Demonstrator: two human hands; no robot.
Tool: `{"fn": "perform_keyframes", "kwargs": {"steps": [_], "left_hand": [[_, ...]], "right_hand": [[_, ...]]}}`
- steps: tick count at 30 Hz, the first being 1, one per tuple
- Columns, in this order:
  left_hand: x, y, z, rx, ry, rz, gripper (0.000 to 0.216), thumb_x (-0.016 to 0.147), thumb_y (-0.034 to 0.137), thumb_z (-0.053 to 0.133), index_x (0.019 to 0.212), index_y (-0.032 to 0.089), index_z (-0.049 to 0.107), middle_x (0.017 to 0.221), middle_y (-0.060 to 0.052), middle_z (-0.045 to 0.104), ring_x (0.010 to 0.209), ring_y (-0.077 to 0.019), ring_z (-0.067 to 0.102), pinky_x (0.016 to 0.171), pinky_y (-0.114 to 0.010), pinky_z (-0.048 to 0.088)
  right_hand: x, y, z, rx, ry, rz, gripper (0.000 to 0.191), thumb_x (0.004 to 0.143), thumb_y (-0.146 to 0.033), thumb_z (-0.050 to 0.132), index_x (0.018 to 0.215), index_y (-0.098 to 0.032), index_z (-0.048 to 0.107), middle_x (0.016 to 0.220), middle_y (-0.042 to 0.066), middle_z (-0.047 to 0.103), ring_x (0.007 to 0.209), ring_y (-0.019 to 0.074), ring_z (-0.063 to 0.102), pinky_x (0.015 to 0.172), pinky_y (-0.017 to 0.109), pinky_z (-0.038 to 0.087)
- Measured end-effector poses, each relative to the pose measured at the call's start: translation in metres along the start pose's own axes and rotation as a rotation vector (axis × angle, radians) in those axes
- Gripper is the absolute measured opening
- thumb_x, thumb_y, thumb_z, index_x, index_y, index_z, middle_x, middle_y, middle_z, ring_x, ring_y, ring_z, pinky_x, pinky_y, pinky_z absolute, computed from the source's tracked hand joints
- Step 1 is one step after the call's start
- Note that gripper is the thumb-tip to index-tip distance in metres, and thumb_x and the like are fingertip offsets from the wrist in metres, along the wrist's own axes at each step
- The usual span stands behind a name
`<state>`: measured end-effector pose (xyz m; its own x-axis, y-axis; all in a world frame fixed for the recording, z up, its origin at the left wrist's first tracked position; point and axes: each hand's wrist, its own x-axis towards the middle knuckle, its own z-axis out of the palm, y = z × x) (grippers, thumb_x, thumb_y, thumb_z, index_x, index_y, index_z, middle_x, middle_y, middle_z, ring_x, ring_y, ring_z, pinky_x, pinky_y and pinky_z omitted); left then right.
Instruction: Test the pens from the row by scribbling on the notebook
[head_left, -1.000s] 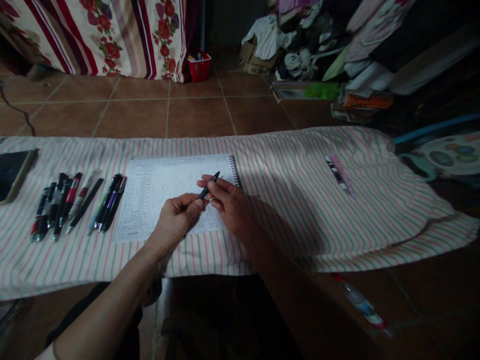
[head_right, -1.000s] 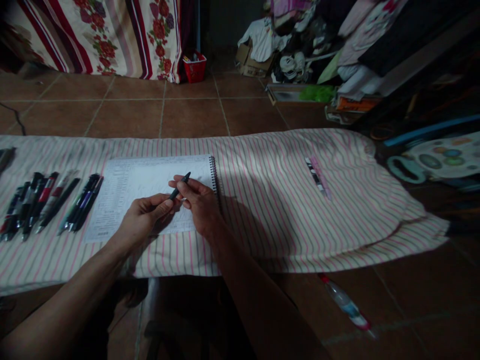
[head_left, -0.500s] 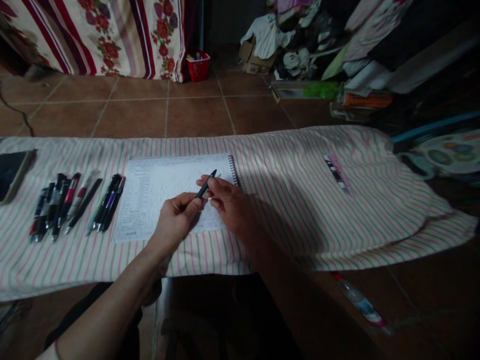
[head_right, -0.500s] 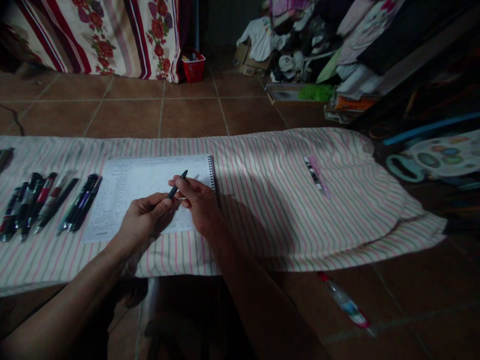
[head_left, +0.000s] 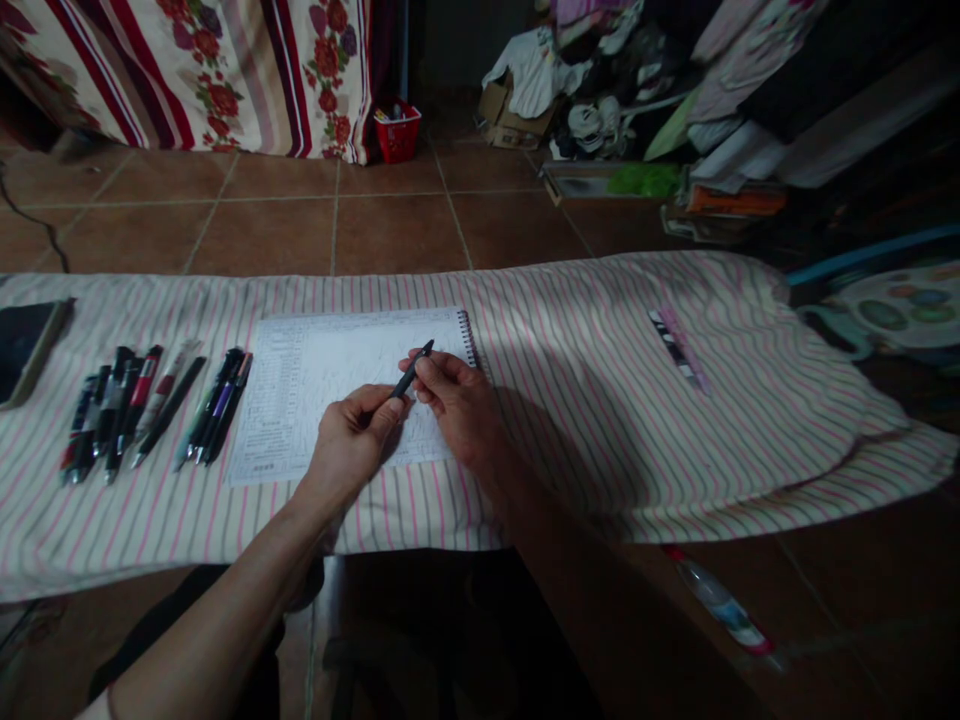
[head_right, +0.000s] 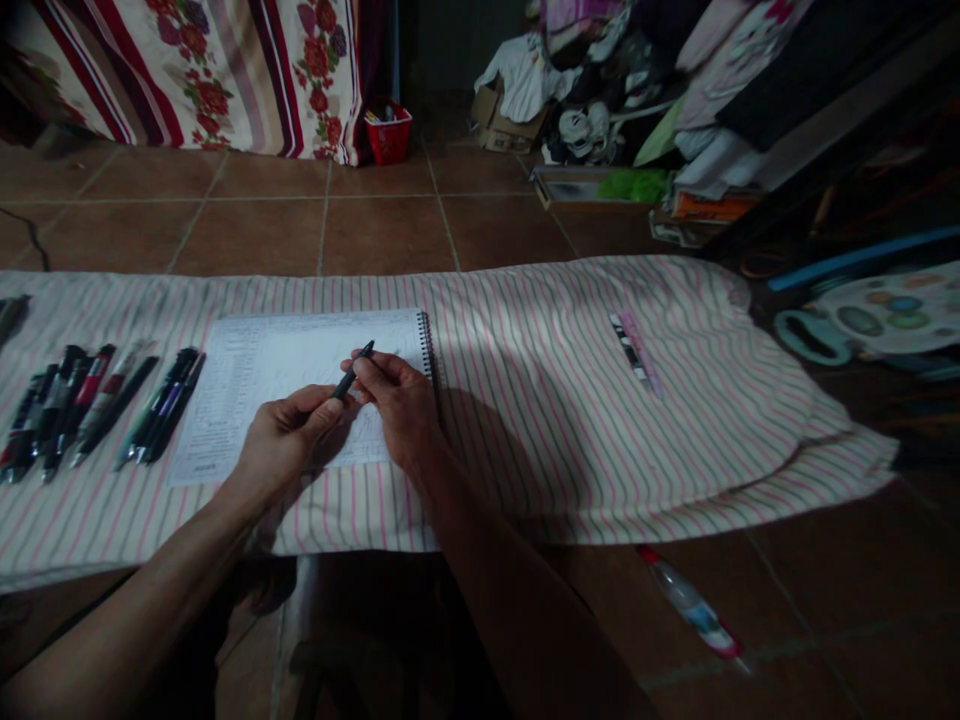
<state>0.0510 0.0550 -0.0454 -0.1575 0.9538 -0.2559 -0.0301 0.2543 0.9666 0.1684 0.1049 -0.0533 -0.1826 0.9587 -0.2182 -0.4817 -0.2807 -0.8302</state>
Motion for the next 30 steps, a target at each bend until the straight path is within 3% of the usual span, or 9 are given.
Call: {"fn": "perform_keyframes", "kwargs": {"steps": [4, 8, 13, 16, 24, 30], "left_hand": [[0.001, 0.005, -0.001, -0.152, -0.059, -0.145, 0.031, 0.060, 0.038, 0.076, 0.074, 0.012, 0.070, 0.058, -0.001, 0.058, 0.049, -0.0071, 0.044, 0.045, -0.021, 0.031], [0.003, 0.012, -0.003, -0.241, -0.117, -0.231, 0.032, 0.052, 0.037, 0.081, 0.068, 0.012, 0.070, 0.073, -0.006, 0.065, 0.064, -0.0100, 0.054, 0.058, -0.021, 0.042], [0.004, 0.006, -0.004, -0.114, -0.103, -0.148, 0.030, 0.061, 0.039, 0.075, 0.070, 0.011, 0.069, 0.057, 0.000, 0.055, 0.051, -0.0064, 0.041, 0.047, -0.020, 0.030], [0.004, 0.000, -0.003, -0.034, -0.067, -0.059, 0.027, 0.065, 0.037, 0.072, 0.074, 0.012, 0.069, 0.060, -0.001, 0.057, 0.053, -0.0078, 0.043, 0.048, -0.021, 0.029], [0.004, 0.010, 0.000, -0.224, -0.092, -0.213, 0.030, 0.053, 0.036, 0.079, 0.065, 0.011, 0.069, 0.064, -0.003, 0.060, 0.056, -0.0081, 0.048, 0.052, -0.021, 0.036], [0.002, 0.007, 0.003, -0.044, -0.027, -0.080, 0.027, 0.061, 0.037, 0.073, 0.073, 0.012, 0.070, 0.057, -0.001, 0.056, 0.050, -0.0080, 0.041, 0.046, -0.022, 0.028]], "right_hand": [[-0.001, -0.003, -0.004, -0.027, -0.058, 0.049, 0.021, 0.065, -0.034, 0.073, 0.082, -0.022, 0.071, 0.091, 0.003, 0.072, 0.063, 0.0084, 0.047, 0.053, 0.024, 0.036], [-0.002, -0.007, -0.007, -0.043, -0.088, 0.093, 0.023, 0.065, -0.032, 0.074, 0.086, -0.022, 0.072, 0.091, 0.003, 0.072, 0.061, 0.0083, 0.046, 0.050, 0.024, 0.033], [0.000, -0.001, -0.004, -0.030, -0.021, 0.072, 0.019, 0.062, -0.032, 0.075, 0.076, -0.021, 0.071, 0.081, 0.002, 0.072, 0.059, 0.0077, 0.047, 0.051, 0.023, 0.034], [0.000, 0.002, -0.002, -0.034, 0.018, 0.045, 0.019, 0.063, -0.032, 0.075, 0.077, -0.020, 0.071, 0.079, 0.002, 0.071, 0.058, 0.0072, 0.047, 0.053, 0.023, 0.036], [-0.001, -0.006, -0.005, -0.045, -0.076, 0.112, 0.025, 0.064, -0.032, 0.075, 0.085, -0.021, 0.071, 0.088, 0.003, 0.072, 0.058, 0.0078, 0.047, 0.051, 0.024, 0.036], [-0.001, -0.001, -0.002, -0.047, 0.000, 0.044, 0.019, 0.063, -0.031, 0.075, 0.076, -0.020, 0.069, 0.080, 0.002, 0.071, 0.057, 0.0074, 0.047, 0.056, 0.025, 0.039]]}}
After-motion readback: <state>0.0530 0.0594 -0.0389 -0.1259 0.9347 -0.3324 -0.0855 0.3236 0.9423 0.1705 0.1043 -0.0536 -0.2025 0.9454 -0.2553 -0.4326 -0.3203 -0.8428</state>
